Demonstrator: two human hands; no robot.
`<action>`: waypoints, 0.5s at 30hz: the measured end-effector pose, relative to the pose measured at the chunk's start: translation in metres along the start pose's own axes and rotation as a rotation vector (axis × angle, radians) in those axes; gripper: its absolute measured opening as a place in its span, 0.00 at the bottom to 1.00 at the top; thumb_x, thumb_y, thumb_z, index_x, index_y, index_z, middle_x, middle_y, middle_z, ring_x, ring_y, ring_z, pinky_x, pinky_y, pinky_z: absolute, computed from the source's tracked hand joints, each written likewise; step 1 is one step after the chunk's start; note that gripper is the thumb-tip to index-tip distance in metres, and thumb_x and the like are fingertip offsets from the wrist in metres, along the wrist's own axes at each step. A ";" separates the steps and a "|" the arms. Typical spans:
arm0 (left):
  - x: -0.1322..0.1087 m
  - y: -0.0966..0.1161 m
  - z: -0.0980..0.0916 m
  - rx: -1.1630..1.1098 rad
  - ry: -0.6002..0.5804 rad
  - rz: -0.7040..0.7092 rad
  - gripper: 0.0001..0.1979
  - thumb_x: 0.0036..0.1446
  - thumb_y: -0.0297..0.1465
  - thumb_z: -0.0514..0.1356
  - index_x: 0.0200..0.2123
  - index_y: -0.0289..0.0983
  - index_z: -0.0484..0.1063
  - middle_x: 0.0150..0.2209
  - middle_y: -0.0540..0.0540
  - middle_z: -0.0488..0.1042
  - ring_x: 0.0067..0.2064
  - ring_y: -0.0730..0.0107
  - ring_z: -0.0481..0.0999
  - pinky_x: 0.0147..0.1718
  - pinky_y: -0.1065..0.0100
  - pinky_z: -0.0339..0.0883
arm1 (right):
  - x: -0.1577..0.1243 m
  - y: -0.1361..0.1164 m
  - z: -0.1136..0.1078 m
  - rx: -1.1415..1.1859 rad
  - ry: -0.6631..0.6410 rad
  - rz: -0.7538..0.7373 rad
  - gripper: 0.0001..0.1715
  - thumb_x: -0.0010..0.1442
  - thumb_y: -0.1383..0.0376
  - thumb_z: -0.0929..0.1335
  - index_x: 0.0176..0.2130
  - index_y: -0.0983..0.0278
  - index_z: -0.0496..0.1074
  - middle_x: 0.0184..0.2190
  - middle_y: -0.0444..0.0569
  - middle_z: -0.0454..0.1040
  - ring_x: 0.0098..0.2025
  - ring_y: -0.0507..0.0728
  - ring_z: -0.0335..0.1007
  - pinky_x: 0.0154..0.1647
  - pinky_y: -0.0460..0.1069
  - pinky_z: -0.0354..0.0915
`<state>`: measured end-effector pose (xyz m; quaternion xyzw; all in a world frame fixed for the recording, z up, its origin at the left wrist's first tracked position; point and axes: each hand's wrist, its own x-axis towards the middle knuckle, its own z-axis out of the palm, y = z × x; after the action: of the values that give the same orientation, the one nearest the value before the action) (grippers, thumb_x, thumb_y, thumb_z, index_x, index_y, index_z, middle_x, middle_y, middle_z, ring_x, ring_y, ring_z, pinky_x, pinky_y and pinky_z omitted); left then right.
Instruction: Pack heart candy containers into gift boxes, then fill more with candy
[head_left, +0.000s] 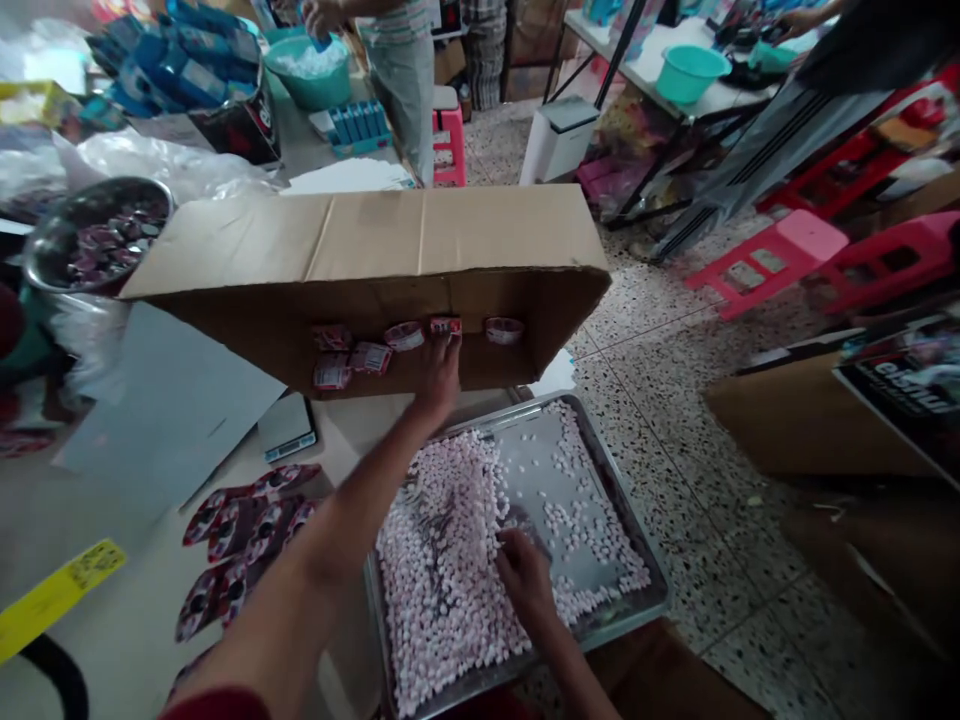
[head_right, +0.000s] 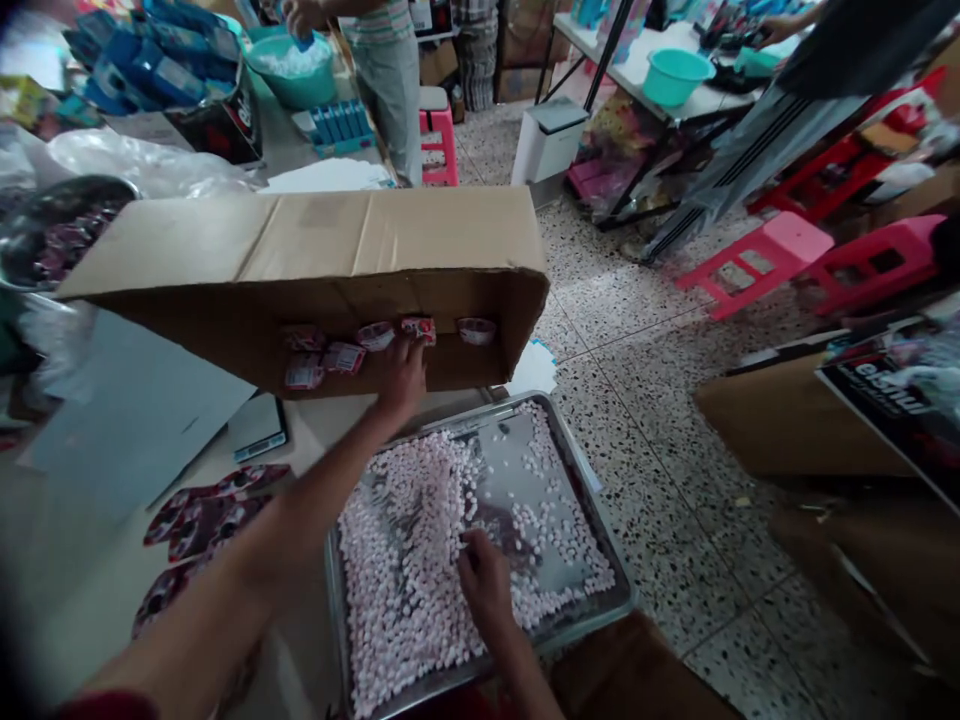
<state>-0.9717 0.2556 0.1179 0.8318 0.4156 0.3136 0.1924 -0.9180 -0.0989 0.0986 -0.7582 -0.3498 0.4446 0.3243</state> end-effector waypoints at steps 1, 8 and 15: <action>0.037 -0.014 0.008 0.034 -0.068 0.023 0.25 0.58 0.19 0.59 0.58 0.35 0.74 0.58 0.33 0.73 0.64 0.43 0.68 0.67 0.37 0.57 | -0.003 0.000 -0.003 0.031 0.000 0.003 0.10 0.58 0.59 0.64 0.39 0.57 0.71 0.24 0.43 0.69 0.27 0.58 0.68 0.30 0.50 0.61; 0.061 -0.054 0.002 0.137 -0.218 -0.062 0.15 0.46 0.20 0.70 0.39 0.38 0.78 0.48 0.37 0.75 0.56 0.45 0.71 0.60 0.46 0.64 | -0.029 -0.022 -0.032 0.201 -0.040 0.083 0.12 0.59 0.57 0.68 0.39 0.62 0.72 0.21 0.38 0.63 0.23 0.52 0.61 0.26 0.47 0.56; -0.072 -0.016 -0.074 -0.384 -0.064 -0.396 0.20 0.43 0.32 0.77 0.43 0.42 0.82 0.47 0.44 0.79 0.51 0.57 0.77 0.52 0.60 0.72 | -0.019 -0.087 -0.076 0.212 -0.213 -0.007 0.14 0.58 0.58 0.69 0.42 0.63 0.74 0.22 0.39 0.65 0.24 0.51 0.62 0.28 0.46 0.57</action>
<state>-1.0638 0.2105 0.1364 0.6922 0.4969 0.3164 0.4170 -0.8775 -0.0808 0.2063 -0.6670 -0.3361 0.5556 0.3652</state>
